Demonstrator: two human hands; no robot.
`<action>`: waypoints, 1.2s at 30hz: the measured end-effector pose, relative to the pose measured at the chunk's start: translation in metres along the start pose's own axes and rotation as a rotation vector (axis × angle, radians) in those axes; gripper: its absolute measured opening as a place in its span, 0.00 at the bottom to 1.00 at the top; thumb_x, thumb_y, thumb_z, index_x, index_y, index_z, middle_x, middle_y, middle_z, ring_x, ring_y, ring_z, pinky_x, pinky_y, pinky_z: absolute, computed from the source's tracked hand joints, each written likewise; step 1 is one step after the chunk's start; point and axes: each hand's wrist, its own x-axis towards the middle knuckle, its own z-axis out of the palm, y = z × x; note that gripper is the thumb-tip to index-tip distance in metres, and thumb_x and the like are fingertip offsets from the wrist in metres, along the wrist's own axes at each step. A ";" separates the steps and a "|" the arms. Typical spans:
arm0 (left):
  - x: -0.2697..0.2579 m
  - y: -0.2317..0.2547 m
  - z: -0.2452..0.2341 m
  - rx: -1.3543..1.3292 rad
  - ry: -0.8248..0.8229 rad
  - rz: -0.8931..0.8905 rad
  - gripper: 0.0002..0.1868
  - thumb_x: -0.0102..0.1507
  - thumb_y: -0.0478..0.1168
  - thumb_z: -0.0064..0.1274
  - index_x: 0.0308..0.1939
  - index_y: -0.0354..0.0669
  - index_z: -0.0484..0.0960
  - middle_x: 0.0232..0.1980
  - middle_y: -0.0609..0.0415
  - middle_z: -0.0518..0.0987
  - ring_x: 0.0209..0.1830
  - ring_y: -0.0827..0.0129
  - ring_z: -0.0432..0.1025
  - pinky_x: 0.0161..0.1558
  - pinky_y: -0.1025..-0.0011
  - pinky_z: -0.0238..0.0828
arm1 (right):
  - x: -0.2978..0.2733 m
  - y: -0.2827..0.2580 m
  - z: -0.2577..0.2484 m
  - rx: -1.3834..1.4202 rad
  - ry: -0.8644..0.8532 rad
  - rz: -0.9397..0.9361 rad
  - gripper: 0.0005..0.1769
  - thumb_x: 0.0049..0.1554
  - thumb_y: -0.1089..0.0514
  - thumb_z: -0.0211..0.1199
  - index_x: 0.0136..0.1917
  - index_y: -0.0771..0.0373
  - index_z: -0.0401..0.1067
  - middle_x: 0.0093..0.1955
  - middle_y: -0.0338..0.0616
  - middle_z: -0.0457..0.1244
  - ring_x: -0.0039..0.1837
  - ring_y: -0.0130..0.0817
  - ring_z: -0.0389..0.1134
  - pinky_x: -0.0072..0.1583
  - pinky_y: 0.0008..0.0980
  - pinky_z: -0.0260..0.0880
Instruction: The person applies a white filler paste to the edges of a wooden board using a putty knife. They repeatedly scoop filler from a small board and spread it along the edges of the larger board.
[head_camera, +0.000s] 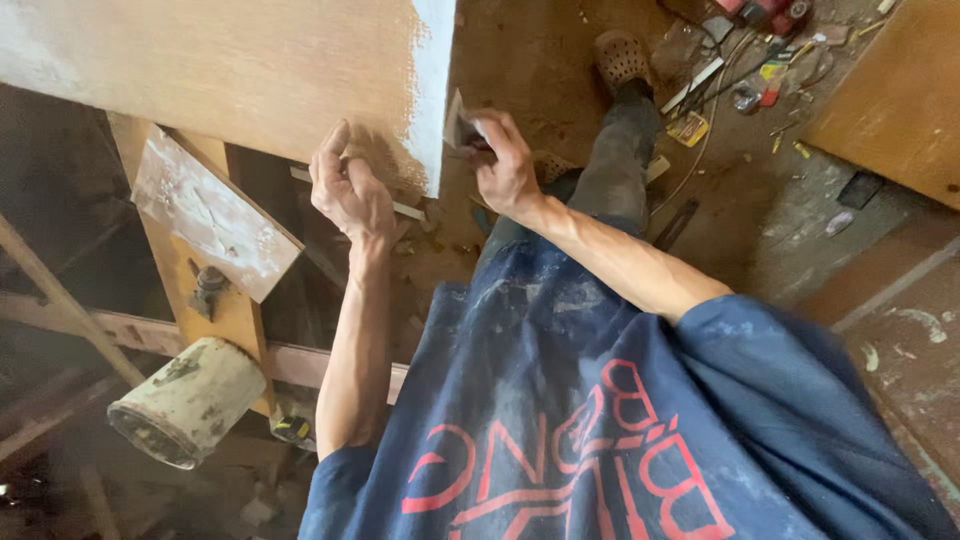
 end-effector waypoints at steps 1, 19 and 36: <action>0.000 -0.001 -0.002 -0.003 0.000 0.002 0.19 0.63 0.25 0.45 0.55 0.34 0.83 0.57 0.42 0.82 0.57 0.57 0.77 0.58 0.65 0.77 | -0.004 -0.001 -0.003 -0.002 -0.021 0.000 0.18 0.64 0.66 0.62 0.67 0.66 0.66 0.64 0.57 0.63 0.62 0.44 0.71 0.57 0.38 0.83; -0.033 -0.020 -0.012 -0.048 0.110 0.027 0.21 0.59 0.23 0.44 0.52 0.36 0.84 0.56 0.43 0.83 0.58 0.55 0.78 0.62 0.63 0.75 | -0.045 -0.021 -0.007 -0.053 -0.015 -0.030 0.24 0.69 0.46 0.58 0.69 0.65 0.62 0.57 0.47 0.61 0.53 0.36 0.68 0.50 0.34 0.75; -0.052 0.000 -0.012 -0.046 0.174 -0.040 0.16 0.62 0.26 0.48 0.51 0.37 0.84 0.55 0.43 0.83 0.57 0.53 0.76 0.61 0.61 0.73 | -0.052 -0.053 -0.019 -0.041 -0.170 0.191 0.21 0.59 0.60 0.64 0.65 0.67 0.67 0.54 0.50 0.63 0.55 0.39 0.68 0.55 0.38 0.72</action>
